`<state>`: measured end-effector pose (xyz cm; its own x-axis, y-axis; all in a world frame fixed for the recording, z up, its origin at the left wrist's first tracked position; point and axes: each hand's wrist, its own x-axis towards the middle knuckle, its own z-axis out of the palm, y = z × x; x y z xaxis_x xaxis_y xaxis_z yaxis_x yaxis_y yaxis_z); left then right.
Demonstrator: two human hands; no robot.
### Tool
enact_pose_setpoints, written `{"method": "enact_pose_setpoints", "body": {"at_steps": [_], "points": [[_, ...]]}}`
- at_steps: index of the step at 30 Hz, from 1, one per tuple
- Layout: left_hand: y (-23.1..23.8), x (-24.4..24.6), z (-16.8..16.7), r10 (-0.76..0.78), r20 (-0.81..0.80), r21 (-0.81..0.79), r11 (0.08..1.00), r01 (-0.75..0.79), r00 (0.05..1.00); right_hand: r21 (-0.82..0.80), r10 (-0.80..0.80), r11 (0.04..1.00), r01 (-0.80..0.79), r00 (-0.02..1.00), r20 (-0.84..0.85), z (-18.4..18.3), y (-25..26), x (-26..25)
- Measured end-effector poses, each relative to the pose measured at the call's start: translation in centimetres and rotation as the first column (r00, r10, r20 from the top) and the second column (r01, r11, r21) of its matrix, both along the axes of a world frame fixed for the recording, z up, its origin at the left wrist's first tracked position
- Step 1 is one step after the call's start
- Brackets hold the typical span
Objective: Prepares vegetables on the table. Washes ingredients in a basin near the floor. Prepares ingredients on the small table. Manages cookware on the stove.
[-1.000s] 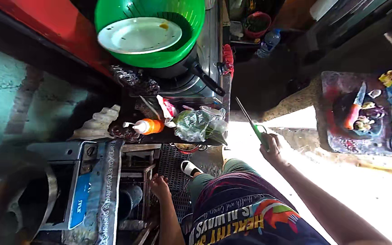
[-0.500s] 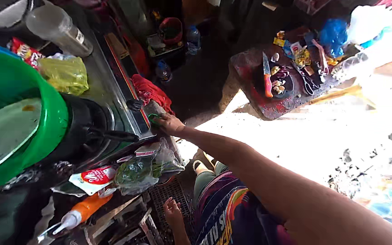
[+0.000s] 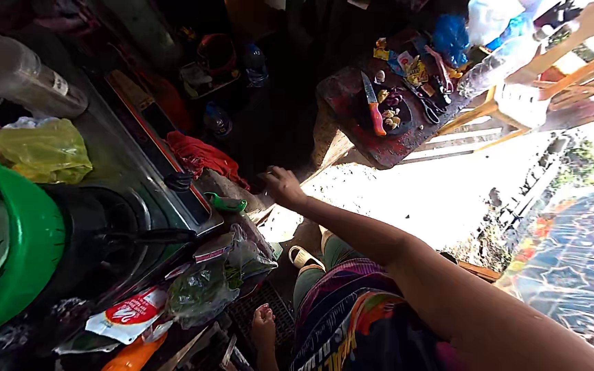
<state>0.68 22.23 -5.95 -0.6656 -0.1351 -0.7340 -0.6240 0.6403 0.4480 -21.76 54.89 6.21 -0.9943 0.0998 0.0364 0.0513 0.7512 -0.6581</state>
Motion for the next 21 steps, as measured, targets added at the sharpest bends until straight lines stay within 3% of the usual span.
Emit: {"method": "enact_pose_setpoints", "body": {"at_steps": [4,8,11,15,21], "points": [[1.4,-0.7,0.1,-0.156,0.069,-0.055,0.986,0.16,0.985,0.092,-0.351,0.934,0.344,0.934,0.067,1.6,10.9,3.0],[6.4,-2.4,1.9,-0.263,0.117,-0.061,0.961,0.271,0.958,0.271,-0.637,0.769,0.579,0.734,0.235,4.8,21.4,4.2],[11.1,-4.3,1.5,-0.309,0.119,-0.064,0.946,0.318,0.944,0.339,-0.659,0.752,0.565,0.656,0.369,5.5,26.7,3.9],[17.8,-7.2,-0.1,-0.356,-0.091,-0.064,0.934,0.351,0.93,0.249,-0.573,0.813,0.526,0.65,0.498,7.4,29.6,4.1],[30.8,-14.1,7.4,-0.513,-0.259,-0.064,0.854,0.516,0.818,0.172,-0.543,0.824,0.54,0.666,0.511,5.9,31.1,4.6]]}}
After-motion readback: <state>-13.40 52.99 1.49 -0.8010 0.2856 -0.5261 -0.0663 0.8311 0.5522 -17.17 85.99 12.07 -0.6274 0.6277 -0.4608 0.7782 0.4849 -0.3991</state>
